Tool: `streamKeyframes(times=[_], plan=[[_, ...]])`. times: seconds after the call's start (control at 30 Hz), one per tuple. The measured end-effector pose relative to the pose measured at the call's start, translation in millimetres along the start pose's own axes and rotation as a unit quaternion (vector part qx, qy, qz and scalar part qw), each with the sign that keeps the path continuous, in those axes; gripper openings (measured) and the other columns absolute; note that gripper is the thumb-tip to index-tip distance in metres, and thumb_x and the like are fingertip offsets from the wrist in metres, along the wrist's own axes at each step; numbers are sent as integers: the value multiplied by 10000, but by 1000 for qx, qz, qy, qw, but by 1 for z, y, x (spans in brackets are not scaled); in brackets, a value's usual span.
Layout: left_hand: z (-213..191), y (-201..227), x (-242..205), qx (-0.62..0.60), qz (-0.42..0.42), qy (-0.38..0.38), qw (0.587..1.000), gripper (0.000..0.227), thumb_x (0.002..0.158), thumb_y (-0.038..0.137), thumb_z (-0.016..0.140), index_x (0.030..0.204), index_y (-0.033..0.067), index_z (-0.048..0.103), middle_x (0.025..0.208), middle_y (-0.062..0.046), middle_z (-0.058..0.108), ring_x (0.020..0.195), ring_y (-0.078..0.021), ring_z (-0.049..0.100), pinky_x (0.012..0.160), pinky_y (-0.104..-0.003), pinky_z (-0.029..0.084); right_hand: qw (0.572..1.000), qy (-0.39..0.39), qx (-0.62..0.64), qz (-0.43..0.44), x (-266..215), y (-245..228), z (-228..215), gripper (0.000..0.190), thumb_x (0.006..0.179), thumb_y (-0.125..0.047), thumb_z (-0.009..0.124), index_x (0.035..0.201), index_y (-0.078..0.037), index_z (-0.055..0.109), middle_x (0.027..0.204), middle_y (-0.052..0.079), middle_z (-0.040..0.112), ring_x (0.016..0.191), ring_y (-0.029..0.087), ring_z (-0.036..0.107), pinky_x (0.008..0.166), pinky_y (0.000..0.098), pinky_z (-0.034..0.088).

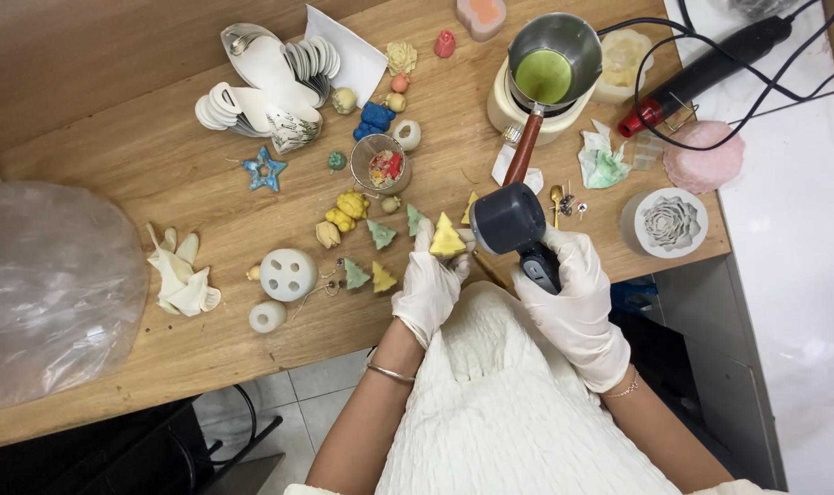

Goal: The person puts on white gloves, then uses a heat gun to melt and smooth the surface of small yellow wax candle shapes on a wooden workbench, repositioning each piece between passes. At the end they hold a melting pot of green wax and spoon the melted wax onto a candle piece.

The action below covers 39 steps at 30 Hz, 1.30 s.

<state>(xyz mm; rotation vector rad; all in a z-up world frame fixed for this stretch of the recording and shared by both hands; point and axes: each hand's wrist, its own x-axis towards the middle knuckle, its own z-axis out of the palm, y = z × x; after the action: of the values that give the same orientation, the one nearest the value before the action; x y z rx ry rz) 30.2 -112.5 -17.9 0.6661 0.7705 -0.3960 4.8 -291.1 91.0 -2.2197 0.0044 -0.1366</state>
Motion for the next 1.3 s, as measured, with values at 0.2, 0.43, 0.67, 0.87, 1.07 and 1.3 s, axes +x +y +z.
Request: streamKeyframes(times=[0.2,0.43,0.67,0.87,1.07,1.3], plan=[[16,5,0,-29,-31,20,999,655,1049,596,461,1004,-21,677,863,-116,668,644,-121,599,579,-186,538,999,10,-27,-34,7,17,-1,507,802,-70,788,1286,-91,639,1011,112,623,921,276,648,800,388,516],[30,21,-19,61,8,-67,996,621,1027,542,444,1288,8,626,1194,-84,683,1026,-155,652,896,-271,550,999,22,-12,-27,17,18,0,501,804,-85,796,1275,-76,627,1053,116,615,939,265,654,811,382,524],[37,27,-22,46,35,-153,987,759,1023,605,352,1530,43,416,1449,-119,553,1331,-206,527,1148,-395,409,1000,7,0,-15,27,14,-1,492,798,-92,807,1259,-75,638,1035,111,617,913,246,656,801,370,527],[39,33,-24,46,39,-158,986,773,1024,615,370,1507,14,433,1481,-131,538,1386,-210,494,1199,-427,370,1000,4,9,-17,33,13,2,503,785,-85,816,1255,-69,635,1048,111,622,935,248,661,814,369,531],[46,36,-23,74,10,-101,992,606,1009,508,511,1329,3,606,1270,-122,663,1192,-220,634,1058,-404,523,999,21,9,-31,38,16,-1,528,787,-81,817,1281,-65,632,1067,115,624,944,251,661,821,366,532],[57,39,-24,143,19,-61,988,443,1005,397,574,1223,18,648,1150,-119,733,1046,-209,717,944,-345,576,999,27,1,-25,36,19,-8,511,795,-86,825,1272,-70,644,1034,108,622,917,242,655,810,365,527]])
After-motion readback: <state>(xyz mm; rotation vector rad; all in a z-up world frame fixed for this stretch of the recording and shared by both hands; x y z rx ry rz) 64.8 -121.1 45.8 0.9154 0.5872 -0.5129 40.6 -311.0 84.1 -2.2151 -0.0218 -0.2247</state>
